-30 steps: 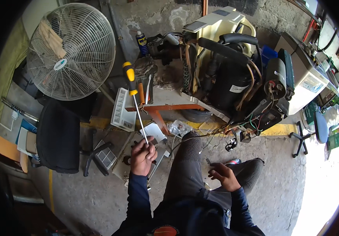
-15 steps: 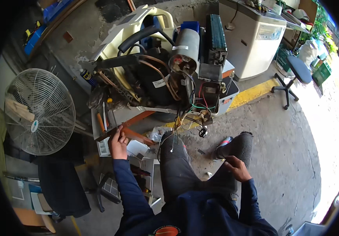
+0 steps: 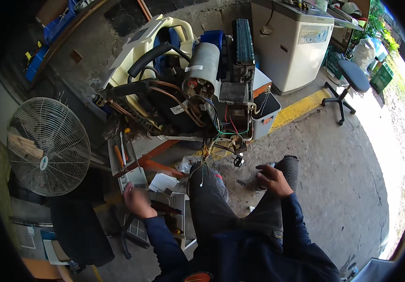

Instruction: The recorder is disassembling and inspecting the internal components of an air conditioning unit using a screwdriver.

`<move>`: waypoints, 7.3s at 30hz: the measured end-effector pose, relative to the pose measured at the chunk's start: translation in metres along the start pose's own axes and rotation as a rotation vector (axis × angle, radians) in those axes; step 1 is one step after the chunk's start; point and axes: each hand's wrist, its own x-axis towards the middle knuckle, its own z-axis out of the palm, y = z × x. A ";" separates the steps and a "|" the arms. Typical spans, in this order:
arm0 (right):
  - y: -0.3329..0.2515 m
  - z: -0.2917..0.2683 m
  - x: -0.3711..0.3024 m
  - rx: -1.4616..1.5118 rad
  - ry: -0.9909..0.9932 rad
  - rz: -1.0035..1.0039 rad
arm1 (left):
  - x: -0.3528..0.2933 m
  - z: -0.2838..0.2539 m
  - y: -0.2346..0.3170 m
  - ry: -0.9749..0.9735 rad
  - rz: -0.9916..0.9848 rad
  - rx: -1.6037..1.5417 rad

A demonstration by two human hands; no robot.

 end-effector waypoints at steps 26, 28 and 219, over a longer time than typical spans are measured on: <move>-0.043 0.040 0.087 0.664 0.035 -0.099 | -0.135 0.227 0.145 -0.546 0.811 0.181; -0.042 0.039 0.087 0.684 0.036 -0.091 | -0.135 0.227 0.143 -0.570 0.823 0.210; 0.028 -0.030 0.178 -0.589 0.387 -0.665 | 0.221 0.141 0.032 -0.369 0.391 0.418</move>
